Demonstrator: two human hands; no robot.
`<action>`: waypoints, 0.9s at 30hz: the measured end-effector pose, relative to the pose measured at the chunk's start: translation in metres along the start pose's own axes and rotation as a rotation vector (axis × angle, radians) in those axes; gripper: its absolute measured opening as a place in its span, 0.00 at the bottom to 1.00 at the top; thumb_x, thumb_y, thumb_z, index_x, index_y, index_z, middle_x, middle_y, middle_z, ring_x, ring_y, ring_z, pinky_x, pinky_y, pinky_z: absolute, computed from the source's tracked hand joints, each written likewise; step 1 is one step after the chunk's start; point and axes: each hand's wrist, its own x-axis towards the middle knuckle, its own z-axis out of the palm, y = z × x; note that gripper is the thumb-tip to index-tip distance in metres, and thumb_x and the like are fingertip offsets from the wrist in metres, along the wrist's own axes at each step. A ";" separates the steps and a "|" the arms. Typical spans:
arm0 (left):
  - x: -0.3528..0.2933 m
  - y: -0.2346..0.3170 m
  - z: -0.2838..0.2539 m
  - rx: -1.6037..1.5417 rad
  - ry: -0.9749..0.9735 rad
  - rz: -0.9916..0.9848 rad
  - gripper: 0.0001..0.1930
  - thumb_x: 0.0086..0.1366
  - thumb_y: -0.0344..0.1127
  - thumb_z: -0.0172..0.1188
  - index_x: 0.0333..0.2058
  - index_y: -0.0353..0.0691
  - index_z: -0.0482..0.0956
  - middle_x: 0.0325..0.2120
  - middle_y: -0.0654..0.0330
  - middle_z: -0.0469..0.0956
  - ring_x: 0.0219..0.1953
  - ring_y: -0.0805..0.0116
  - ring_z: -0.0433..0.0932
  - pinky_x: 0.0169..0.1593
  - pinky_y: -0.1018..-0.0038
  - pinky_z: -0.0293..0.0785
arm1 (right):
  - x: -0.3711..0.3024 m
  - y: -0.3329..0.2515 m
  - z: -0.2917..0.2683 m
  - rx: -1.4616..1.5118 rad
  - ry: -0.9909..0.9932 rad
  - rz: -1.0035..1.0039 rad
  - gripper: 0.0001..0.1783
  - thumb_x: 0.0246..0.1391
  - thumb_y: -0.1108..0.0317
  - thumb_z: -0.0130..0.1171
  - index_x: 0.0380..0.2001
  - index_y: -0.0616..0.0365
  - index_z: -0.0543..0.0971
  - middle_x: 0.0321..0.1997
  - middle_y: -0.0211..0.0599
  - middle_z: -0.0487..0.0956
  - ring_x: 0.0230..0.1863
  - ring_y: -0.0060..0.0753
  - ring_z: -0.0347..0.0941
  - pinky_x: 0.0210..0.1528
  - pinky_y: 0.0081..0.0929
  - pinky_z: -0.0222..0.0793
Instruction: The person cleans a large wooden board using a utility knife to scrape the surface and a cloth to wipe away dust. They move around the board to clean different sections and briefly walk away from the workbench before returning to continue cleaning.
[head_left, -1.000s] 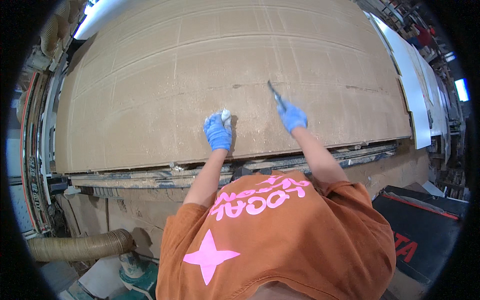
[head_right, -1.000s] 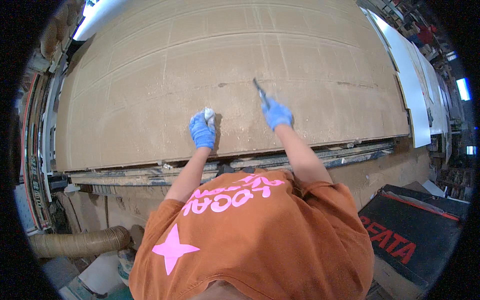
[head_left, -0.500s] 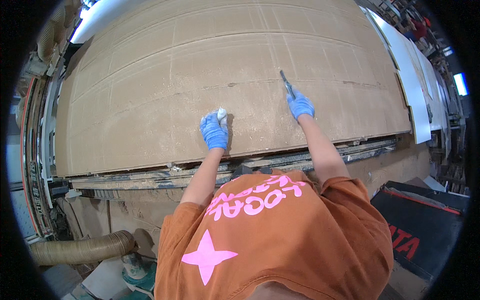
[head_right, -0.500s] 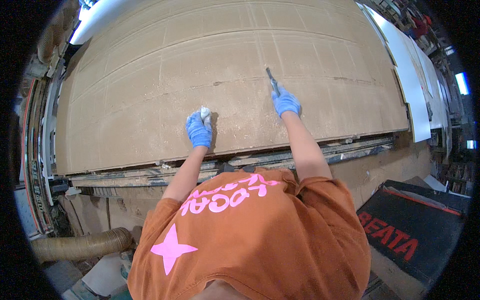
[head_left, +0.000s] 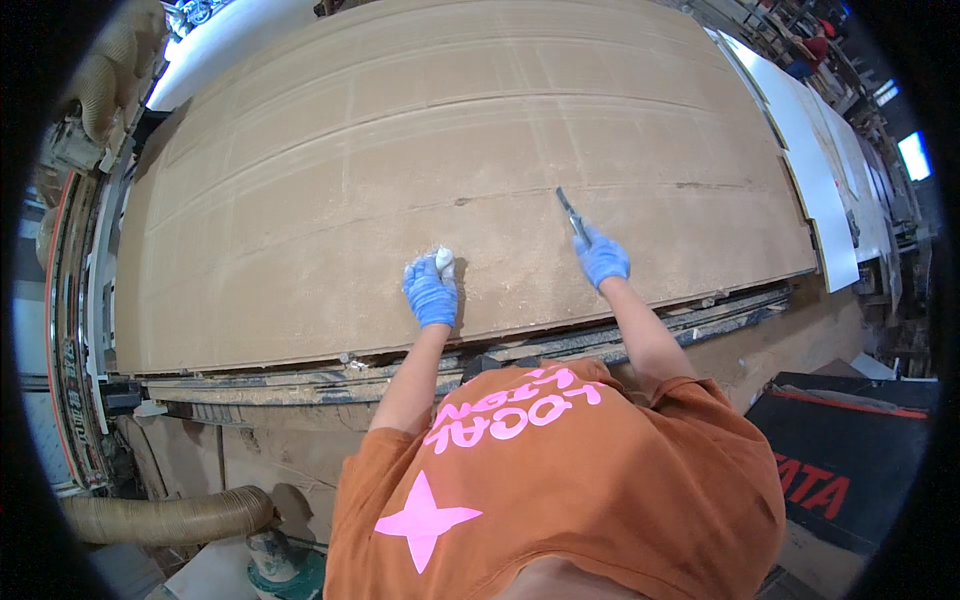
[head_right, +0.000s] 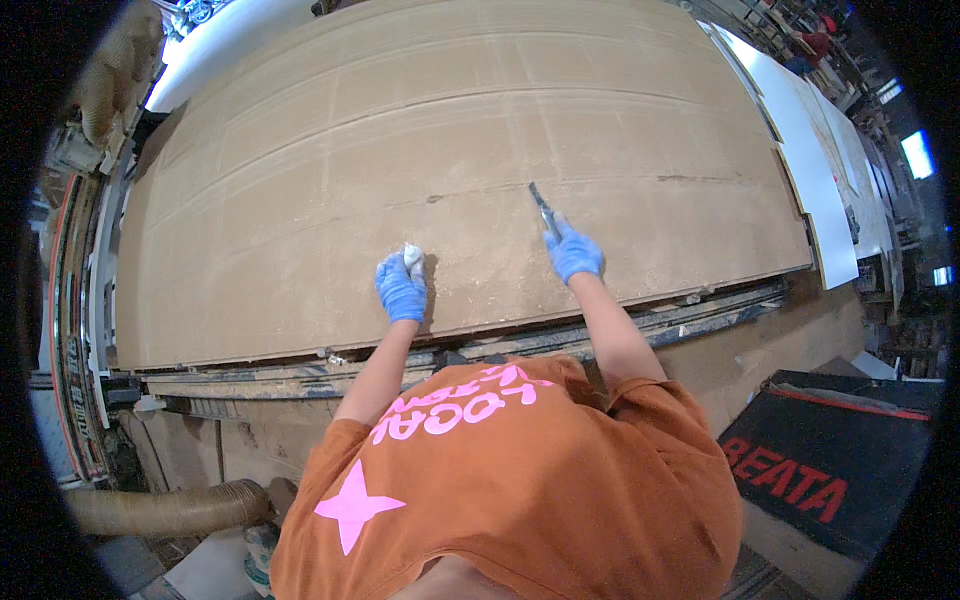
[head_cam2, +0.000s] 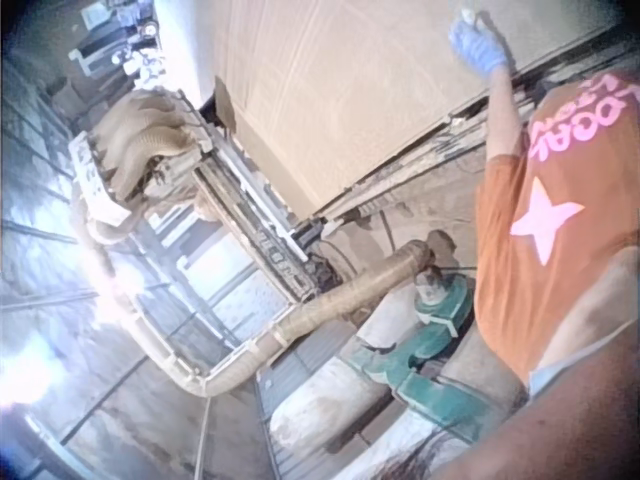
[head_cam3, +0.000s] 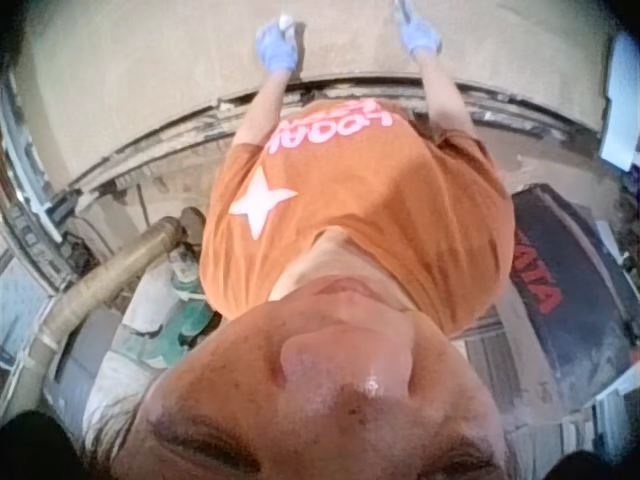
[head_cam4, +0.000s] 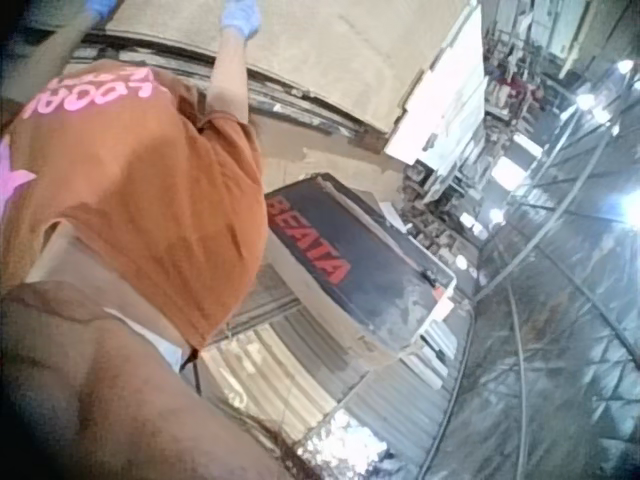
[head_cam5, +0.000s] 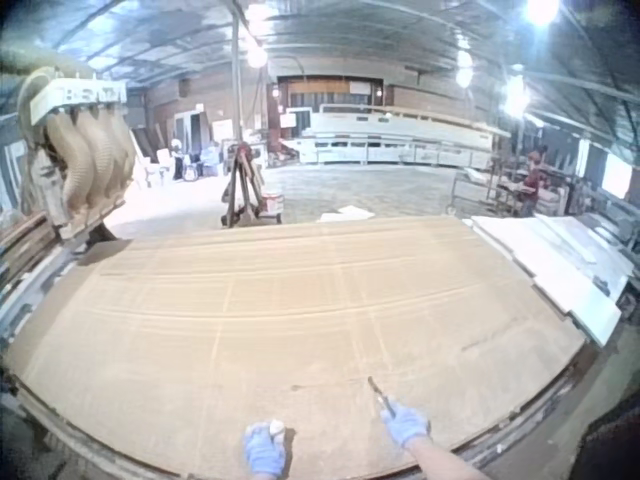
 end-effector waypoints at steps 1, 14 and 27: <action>-0.002 0.002 -0.003 -0.005 -0.018 -0.015 0.12 0.56 0.38 0.59 0.40 0.45 0.77 0.37 0.58 0.77 0.43 0.58 0.73 0.52 0.62 0.63 | -0.004 0.006 -0.001 -0.014 -0.006 -0.003 0.29 0.57 0.43 0.41 0.61 0.34 0.61 0.47 0.50 0.76 0.47 0.55 0.73 0.50 0.49 0.67; 0.003 0.009 -0.012 0.026 -0.160 -0.077 0.14 0.57 0.40 0.58 0.42 0.46 0.77 0.39 0.59 0.77 0.45 0.60 0.72 0.55 0.63 0.61 | 0.067 0.075 -0.029 0.185 0.163 0.119 0.30 0.55 0.46 0.45 0.58 0.45 0.66 0.50 0.49 0.75 0.50 0.53 0.71 0.51 0.43 0.66; 0.000 0.000 -0.004 -0.097 0.048 0.028 0.13 0.55 0.37 0.59 0.39 0.42 0.76 0.35 0.54 0.77 0.40 0.53 0.73 0.48 0.61 0.67 | -0.034 -0.123 0.020 0.048 -0.056 -0.412 0.32 0.53 0.54 0.48 0.62 0.42 0.59 0.40 0.51 0.78 0.39 0.55 0.76 0.42 0.48 0.70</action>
